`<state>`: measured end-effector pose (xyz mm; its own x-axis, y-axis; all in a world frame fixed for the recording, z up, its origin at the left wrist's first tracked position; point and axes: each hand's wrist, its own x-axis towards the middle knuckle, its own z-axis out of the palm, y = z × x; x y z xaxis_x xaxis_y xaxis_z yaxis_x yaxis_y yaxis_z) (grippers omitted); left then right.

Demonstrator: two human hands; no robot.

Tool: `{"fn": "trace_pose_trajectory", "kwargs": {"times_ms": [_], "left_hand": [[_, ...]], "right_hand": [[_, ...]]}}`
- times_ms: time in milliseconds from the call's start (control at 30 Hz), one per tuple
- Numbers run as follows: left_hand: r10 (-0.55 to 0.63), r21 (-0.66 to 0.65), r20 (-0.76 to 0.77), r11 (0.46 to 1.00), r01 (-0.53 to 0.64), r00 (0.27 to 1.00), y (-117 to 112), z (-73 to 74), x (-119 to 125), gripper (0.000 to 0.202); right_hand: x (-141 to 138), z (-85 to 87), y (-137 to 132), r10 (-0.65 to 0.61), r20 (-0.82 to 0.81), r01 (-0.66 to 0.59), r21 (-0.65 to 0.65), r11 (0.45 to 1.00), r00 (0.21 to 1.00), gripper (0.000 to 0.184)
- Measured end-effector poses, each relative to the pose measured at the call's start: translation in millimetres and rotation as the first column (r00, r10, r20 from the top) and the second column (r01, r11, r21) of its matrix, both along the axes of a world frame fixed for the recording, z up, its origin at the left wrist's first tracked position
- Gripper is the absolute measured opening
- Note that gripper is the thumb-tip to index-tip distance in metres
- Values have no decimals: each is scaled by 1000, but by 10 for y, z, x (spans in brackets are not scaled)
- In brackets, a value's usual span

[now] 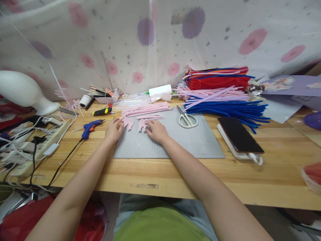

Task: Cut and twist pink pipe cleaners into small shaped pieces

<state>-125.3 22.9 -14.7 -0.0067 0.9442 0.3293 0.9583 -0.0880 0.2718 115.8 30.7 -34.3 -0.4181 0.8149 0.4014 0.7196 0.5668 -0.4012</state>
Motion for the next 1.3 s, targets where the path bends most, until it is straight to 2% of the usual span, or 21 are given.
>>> {"fn": "trace_pose_trajectory", "kwargs": {"times_ms": [100,200,333,433,533,600,667,733,767,800,867,967,1100,1200,1300], "left_hand": [[-60,-131,-41,990,54,997,51,-21,-75,47],[9,-210,-67,977,-23,998,44,-53,-58,49],[44,-171,-100,983,-61,994,13,-44,44,49],[82,-135,-98,986,-94,992,-29,16,130,39],[209,-134,-60,967,-215,976,-107,109,246,30],[219,-58,-26,974,-220,975,-161,160,373,29],[130,39,9,991,-130,992,-197,171,547,31],[-115,46,-5,992,115,993,-208,124,738,32],[-240,22,-36,970,241,970,-205,82,822,33],[-316,-2,-57,949,316,947,-199,31,889,34],[-348,-66,-65,937,344,935,-183,-73,953,36],[-295,-120,-70,951,286,953,-162,-174,887,41],[-145,-105,-109,985,134,983,-139,-189,726,40],[-68,-72,-108,996,61,992,-109,-184,701,41],[-69,15,-60,997,70,996,-82,-192,736,40]], "right_hand": [[-18,-6,-3,58,111,-68,83,994,992,32],[-24,-7,8,96,167,-111,86,990,981,32],[-54,-12,12,120,191,-136,71,988,974,33],[-120,-35,1,131,189,-145,62,987,973,33],[-169,-57,16,157,131,-168,78,983,979,34],[-153,-51,68,118,54,-123,96,988,992,36],[-95,-23,164,-2,-12,3,93,996,1000,34],[-16,18,292,-118,-4,118,63,991,993,31],[23,39,359,-134,23,132,59,989,991,31],[58,59,424,-121,66,117,56,992,991,32],[115,91,533,-31,202,25,31,999,979,39],[189,114,620,24,342,-31,15,999,939,37],[339,102,614,-79,391,64,51,997,917,30],[488,57,570,-145,368,128,70,989,918,30],[607,13,523,-175,292,162,69,984,940,28]]}}
